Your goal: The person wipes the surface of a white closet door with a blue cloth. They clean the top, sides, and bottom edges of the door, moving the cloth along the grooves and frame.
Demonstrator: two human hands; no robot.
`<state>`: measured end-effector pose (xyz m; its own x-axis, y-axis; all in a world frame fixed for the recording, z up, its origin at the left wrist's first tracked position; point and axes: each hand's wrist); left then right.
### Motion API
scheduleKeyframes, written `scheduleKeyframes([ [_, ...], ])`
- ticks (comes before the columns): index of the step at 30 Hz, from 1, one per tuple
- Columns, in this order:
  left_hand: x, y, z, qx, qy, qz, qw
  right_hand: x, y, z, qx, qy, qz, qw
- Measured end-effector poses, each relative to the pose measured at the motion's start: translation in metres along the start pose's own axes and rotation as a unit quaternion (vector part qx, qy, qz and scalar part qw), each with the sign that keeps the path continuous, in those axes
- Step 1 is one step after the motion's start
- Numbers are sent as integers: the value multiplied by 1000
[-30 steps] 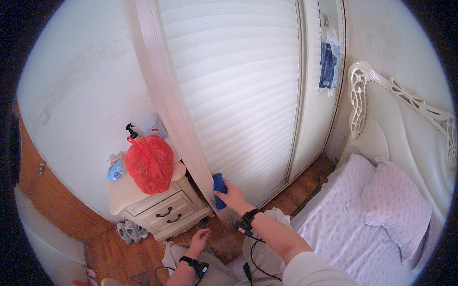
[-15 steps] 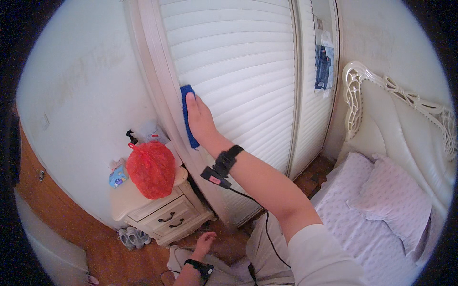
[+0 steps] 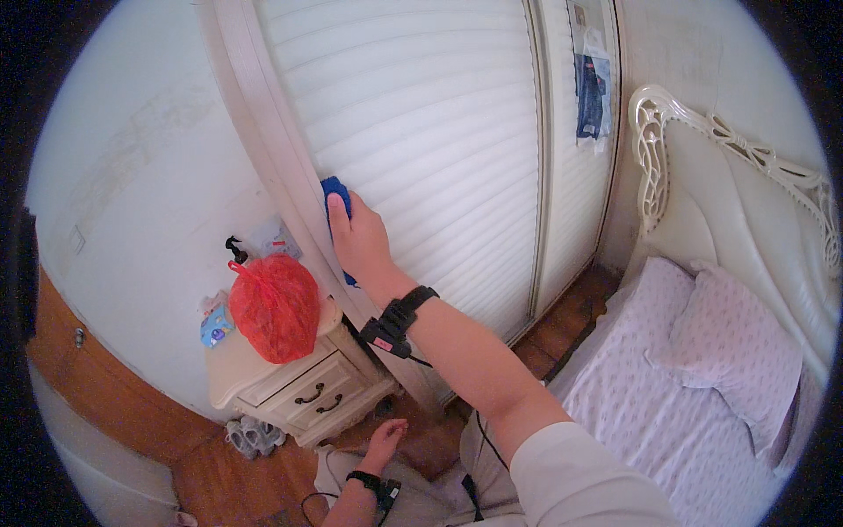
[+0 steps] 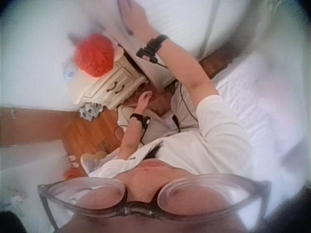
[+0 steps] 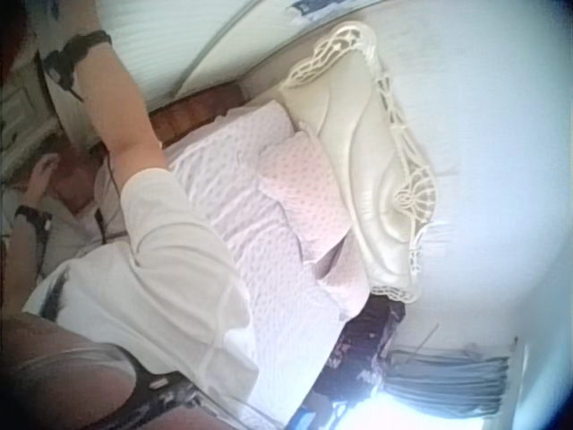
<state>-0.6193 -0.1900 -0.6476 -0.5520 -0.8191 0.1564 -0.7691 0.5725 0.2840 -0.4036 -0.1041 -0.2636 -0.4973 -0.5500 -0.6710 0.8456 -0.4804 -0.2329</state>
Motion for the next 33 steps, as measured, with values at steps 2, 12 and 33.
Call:
scheduleKeyframes([
  [2, 3, 1, -1, -10, 8, 3, 1000, 13, 5, -16, 1, -11, -3, 1000],
  [12, 0, 7, 13, -45, 11, 15, 999, 138, 49, -137, 99, -134, 5, 986],
  [33, 18, 5, -2, 11, 48, -25, 998, 3, 3, -12, 12, 11, 19, 1000],
])
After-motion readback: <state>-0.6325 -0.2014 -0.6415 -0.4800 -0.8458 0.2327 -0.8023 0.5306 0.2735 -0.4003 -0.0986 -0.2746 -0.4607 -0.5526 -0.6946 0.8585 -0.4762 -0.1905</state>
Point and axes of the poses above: each hand's wrist, its own x-axis away from the middle knuckle, its own y-axis out of the back of the hand, z = x × y, and after that the axes turned 12 degrees about -x, right-handed
